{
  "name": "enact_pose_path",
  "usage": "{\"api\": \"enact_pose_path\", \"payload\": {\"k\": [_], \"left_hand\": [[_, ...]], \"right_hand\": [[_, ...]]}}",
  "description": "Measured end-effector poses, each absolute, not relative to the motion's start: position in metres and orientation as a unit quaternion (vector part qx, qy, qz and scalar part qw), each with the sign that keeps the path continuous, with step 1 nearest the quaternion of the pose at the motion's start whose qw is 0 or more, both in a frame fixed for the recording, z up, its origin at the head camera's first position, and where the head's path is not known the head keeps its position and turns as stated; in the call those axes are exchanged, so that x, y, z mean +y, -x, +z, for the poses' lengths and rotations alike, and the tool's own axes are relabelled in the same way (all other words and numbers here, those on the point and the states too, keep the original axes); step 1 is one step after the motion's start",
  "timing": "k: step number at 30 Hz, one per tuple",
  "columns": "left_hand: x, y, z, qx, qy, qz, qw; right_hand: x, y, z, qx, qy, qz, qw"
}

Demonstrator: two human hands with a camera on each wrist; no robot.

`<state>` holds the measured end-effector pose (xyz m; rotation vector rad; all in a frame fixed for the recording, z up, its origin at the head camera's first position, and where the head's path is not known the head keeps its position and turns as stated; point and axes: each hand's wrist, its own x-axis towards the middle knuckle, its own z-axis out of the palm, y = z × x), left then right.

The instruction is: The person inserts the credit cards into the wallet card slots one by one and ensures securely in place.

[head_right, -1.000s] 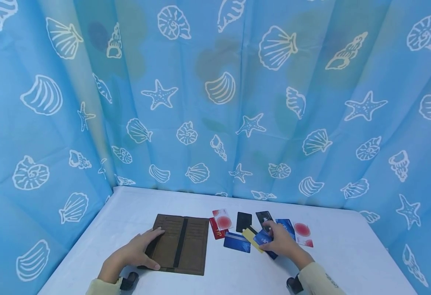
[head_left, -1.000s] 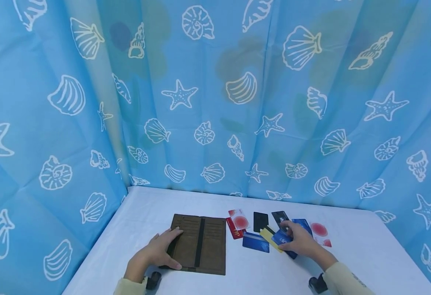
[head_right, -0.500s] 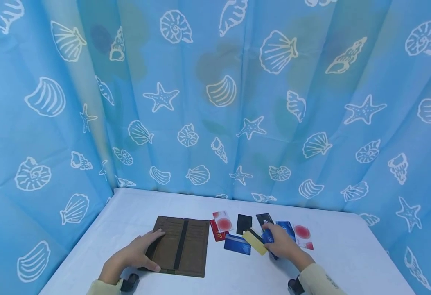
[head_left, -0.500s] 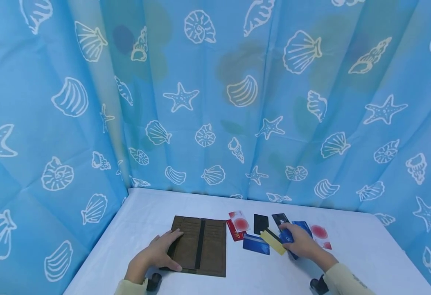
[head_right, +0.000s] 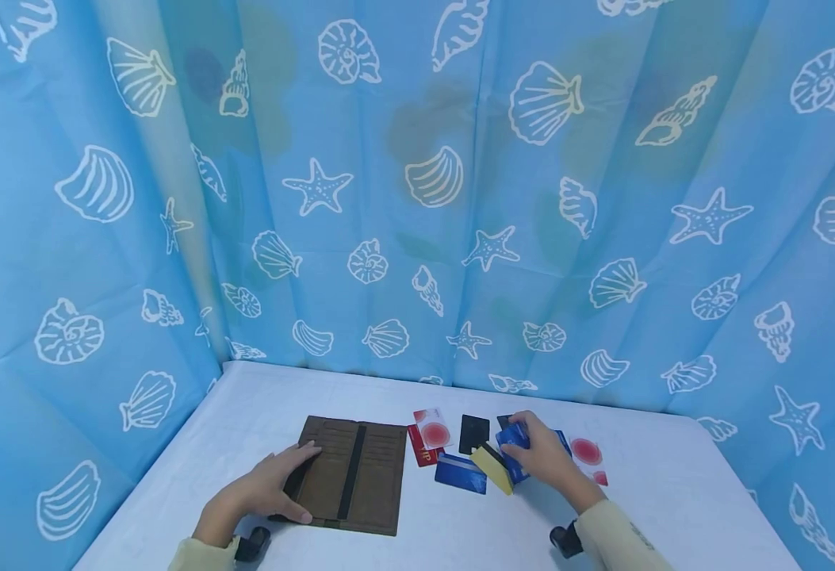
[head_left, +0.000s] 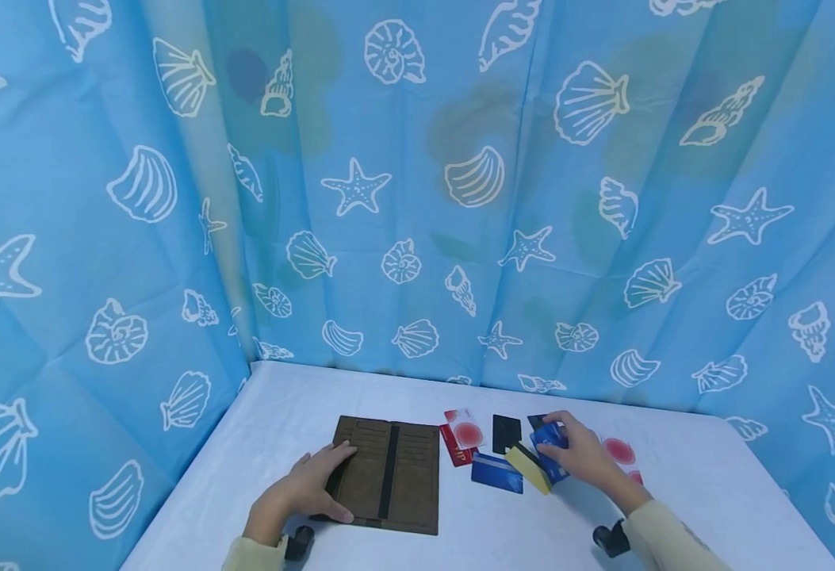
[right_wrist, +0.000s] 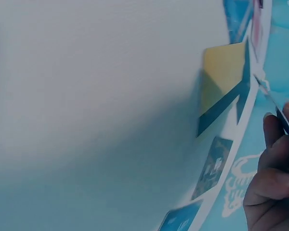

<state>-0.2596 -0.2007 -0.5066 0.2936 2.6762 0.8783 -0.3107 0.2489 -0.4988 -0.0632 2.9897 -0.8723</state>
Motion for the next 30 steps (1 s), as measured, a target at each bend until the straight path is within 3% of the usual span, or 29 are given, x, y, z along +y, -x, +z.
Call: {"api": "enact_pose_path", "payload": {"k": [9, 30], "left_hand": [[-0.201, 0.261, -0.51, 0.935, -0.104, 0.301, 0.156], [-0.204, 0.263, -0.51, 0.934, -0.111, 0.301, 0.156]], "right_hand": [[0.229, 0.319, -0.495, 0.93, 0.001, -0.365, 0.051], [0.188, 0.348, -0.495, 0.918, 0.019, -0.396, -0.007]]}}
